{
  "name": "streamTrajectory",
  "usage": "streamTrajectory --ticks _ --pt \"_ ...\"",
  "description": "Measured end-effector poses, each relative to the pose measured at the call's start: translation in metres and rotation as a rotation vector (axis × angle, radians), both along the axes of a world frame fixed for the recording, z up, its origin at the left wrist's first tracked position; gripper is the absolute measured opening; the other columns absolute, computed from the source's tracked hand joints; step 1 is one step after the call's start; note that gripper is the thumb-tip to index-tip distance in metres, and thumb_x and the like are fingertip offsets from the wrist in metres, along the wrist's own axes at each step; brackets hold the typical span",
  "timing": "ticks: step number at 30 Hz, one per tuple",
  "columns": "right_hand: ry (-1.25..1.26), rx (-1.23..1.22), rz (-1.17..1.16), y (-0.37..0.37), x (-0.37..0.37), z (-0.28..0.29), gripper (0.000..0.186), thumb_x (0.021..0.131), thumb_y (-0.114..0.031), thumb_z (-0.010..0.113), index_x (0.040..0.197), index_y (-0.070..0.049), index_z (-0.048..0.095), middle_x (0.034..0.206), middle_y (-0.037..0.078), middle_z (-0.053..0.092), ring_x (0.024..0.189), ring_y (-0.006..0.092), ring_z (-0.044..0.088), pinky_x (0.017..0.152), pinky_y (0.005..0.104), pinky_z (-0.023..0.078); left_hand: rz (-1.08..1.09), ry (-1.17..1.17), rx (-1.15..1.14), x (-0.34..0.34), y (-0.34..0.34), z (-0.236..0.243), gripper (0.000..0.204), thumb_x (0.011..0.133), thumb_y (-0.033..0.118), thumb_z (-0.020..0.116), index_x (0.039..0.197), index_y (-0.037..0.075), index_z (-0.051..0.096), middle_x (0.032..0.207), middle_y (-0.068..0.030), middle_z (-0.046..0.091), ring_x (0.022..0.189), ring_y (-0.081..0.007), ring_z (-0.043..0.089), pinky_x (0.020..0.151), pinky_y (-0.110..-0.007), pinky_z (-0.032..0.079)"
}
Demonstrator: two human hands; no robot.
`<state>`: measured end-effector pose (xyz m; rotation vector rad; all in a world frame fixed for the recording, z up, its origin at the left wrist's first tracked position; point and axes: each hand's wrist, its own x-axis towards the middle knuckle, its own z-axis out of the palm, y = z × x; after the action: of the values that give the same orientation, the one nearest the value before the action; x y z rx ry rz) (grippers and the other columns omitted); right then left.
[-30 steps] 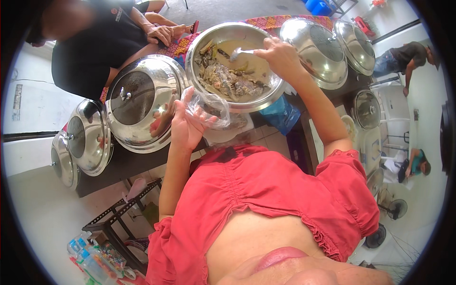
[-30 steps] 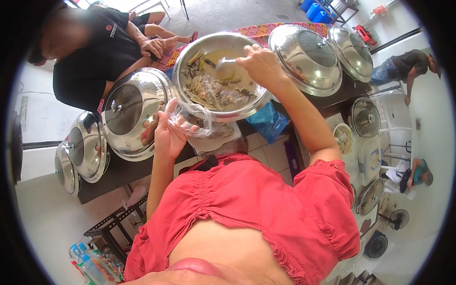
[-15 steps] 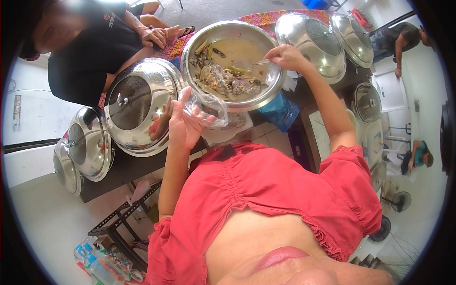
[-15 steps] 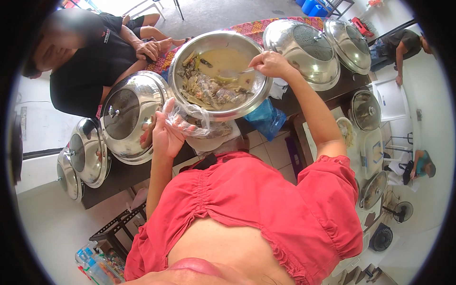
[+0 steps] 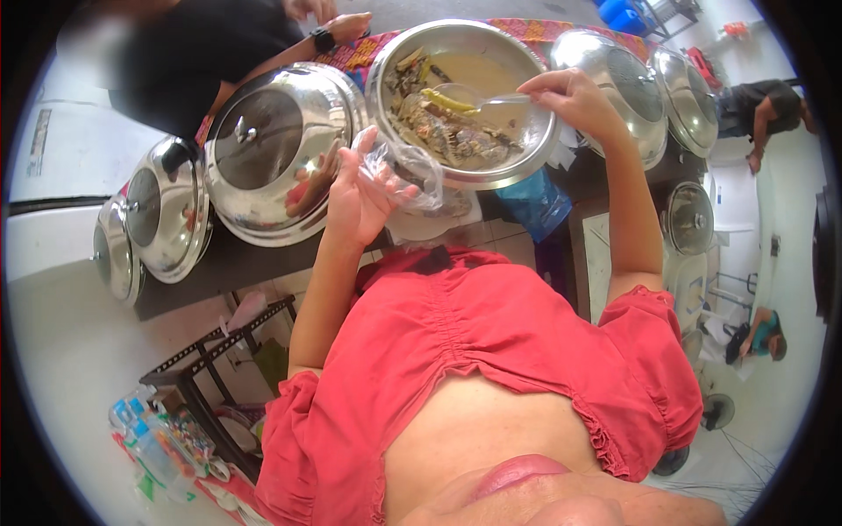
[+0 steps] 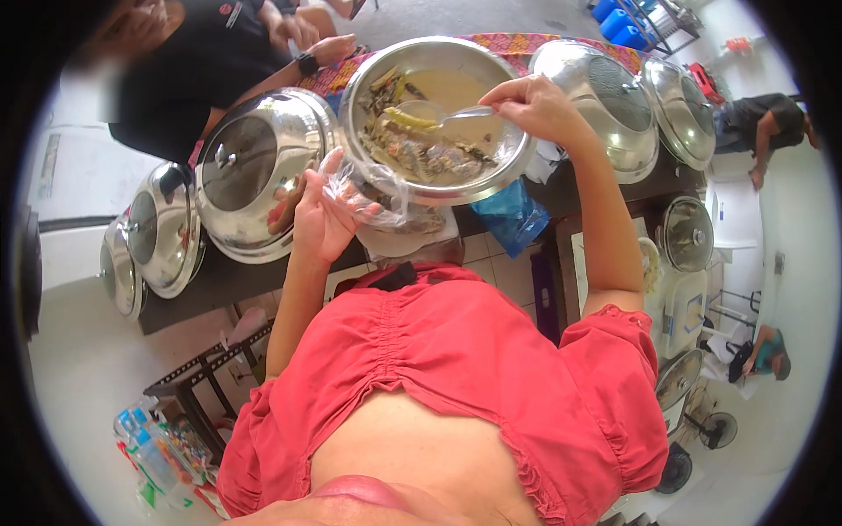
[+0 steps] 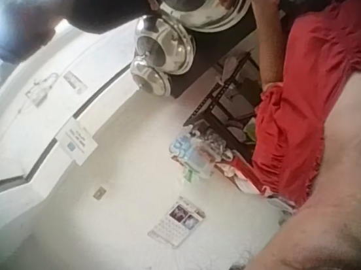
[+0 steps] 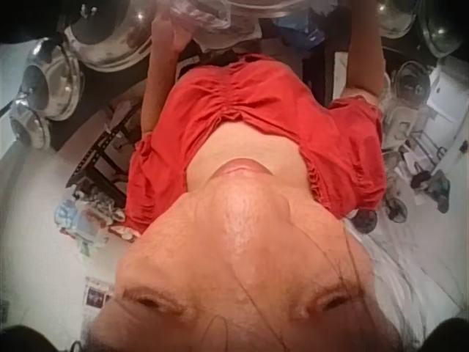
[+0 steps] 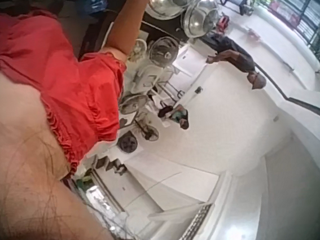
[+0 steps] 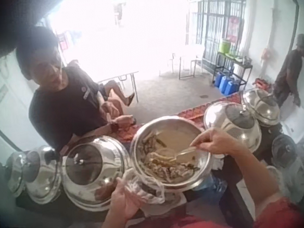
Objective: The person uses a spoon to transfer fish and broth from a large metal bowl into a clear plastic bag, ties the bag, and then repeats the process with a different dish from another metal bowl, placing the bags into a larger white plastic bag.
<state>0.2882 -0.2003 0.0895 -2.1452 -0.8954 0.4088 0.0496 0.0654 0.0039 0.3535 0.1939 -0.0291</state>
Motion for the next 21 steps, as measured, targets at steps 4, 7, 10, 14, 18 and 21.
streamTrajectory --ticks 4,7,10,14,18,21 --pt "-0.013 -0.254 0.082 0.044 -0.063 0.025 0.019 0.08 -0.014 0.066 0.095 -0.007 0.073 0.075 0.006 0.068 0.068 0.0162 0.063 0.063 0.0298 0.05 0.036 -0.012 -0.002 -0.011 0.001 0.003 0.056 0.101 0.051 0.029 0.147 0.018 0.029 0.086 -0.006 0.062 0.074 -0.0206 0.062 0.088 -0.056 0.05" --pt "-0.68 -0.14 0.296 0.055 -0.104 0.0 0.022 0.077 -0.025 0.072 0.093 -0.01 0.069 0.075 0.006 0.064 0.072 0.0216 0.065 0.063 0.0337 0.05 0.036 -0.048 0.027 -0.015 0.001 0.002 0.057 0.101 0.051 0.028 0.147 0.017 0.029 0.091 -0.0073 0.065 0.074 -0.021 0.064 0.086 -0.055 0.052" --pt "-1.011 -0.105 0.361 0.058 -0.123 0.009 0.028 0.073 -0.032 0.073 0.091 -0.013 0.063 0.075 0.007 0.06 0.077 0.024 0.066 0.064 0.0372 0.051 0.06 -0.002 0.093 -0.019 0.001 0.007 0.06 0.1 0.054 0.029 0.147 0.016 0.03 0.086 -0.0051 0.063 0.074 -0.0194 0.063 0.083 -0.053 0.053" --pt "-0.741 -0.101 0.203 0.037 -0.113 0.019 0.023 0.078 -0.028 0.07 0.095 -0.013 0.067 0.075 0.007 0.061 0.076 0.0271 0.065 0.065 0.0386 0.051 0.091 0.095 0.27 -0.018 -0.001 0.011 0.06 0.1 0.052 0.034 0.144 0.011 0.035 0.076 -0.0019 0.058 0.069 -0.015 0.06 0.076 -0.043 0.055" --pt "-0.334 -0.134 -0.17 -0.011 -0.092 -0.014 0.024 0.082 -0.016 0.065 0.106 -0.013 0.068 0.073 0.008 0.058 0.072 0.0294 0.063 0.064 0.0395 0.05 0.088 0.202 0.604 -0.01 0.002 0.03 0.049 0.102 0.043 0.039 0.135 0.007 0.048 0.072 -0.0012 0.056 0.064 -0.0126 0.058 0.067 -0.034 0.055" --pt "-0.56 -0.162 -0.264 -0.032 -0.097 -0.041 0.027 0.083 -0.009 0.062 0.109 -0.012 0.068 0.076 0.009 0.058 0.075 0.0293 0.061 0.066 0.0399 0.049 -0.002 0.197 1.139 -0.01 0.01 0.042 0.041 0.103 0.036 0.042 0.128 0.007 0.058 0.074 -0.0015 0.058 0.06 -0.0095 0.058 0.06 -0.026 0.052"
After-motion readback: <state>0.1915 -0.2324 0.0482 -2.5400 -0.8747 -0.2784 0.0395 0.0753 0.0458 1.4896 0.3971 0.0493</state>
